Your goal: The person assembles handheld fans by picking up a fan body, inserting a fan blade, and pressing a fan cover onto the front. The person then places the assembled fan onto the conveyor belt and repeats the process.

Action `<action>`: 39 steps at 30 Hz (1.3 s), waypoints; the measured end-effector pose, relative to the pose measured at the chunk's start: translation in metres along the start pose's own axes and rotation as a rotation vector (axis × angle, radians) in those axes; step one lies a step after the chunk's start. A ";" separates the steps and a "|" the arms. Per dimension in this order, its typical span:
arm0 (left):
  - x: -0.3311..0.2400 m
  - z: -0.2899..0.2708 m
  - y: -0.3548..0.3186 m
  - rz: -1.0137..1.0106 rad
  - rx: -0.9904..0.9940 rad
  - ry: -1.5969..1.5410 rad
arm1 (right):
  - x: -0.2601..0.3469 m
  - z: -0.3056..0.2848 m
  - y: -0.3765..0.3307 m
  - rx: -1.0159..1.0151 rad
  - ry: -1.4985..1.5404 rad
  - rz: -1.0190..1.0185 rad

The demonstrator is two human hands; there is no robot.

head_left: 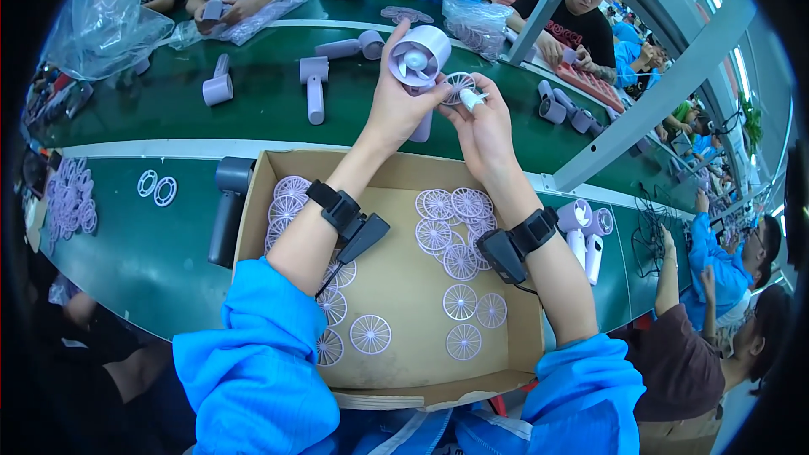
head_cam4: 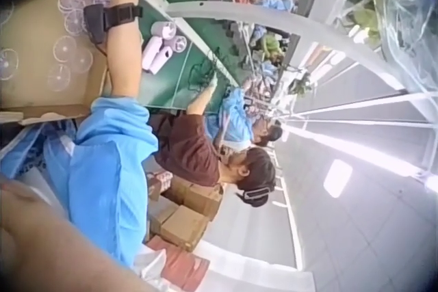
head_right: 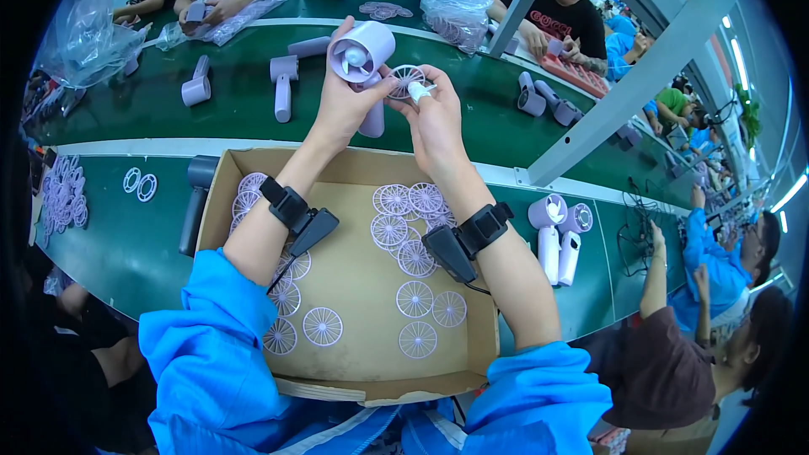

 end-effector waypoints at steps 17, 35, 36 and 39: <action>0.005 -0.009 0.000 -0.071 -0.047 -0.063 | 0.004 0.006 -0.004 0.168 0.138 0.101; 0.019 0.014 -0.002 -0.117 0.115 0.273 | 0.075 0.044 -0.044 -0.151 -1.340 -1.129; 0.019 0.014 -0.003 -0.126 0.120 0.305 | 0.074 0.044 -0.043 -0.154 -1.351 -1.122; 0.016 0.016 -0.005 -0.143 0.131 0.370 | 0.074 0.042 -0.042 -0.167 -1.353 -1.112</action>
Point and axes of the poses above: each hand's wrist, its own y-axis towards the middle knuckle, its own z-axis out of the palm, x = y × z, the point moved 8 cm from there along y, towards the middle knuckle, and after that the axes turned 7 degrees about -y, right-handed, at the moved point
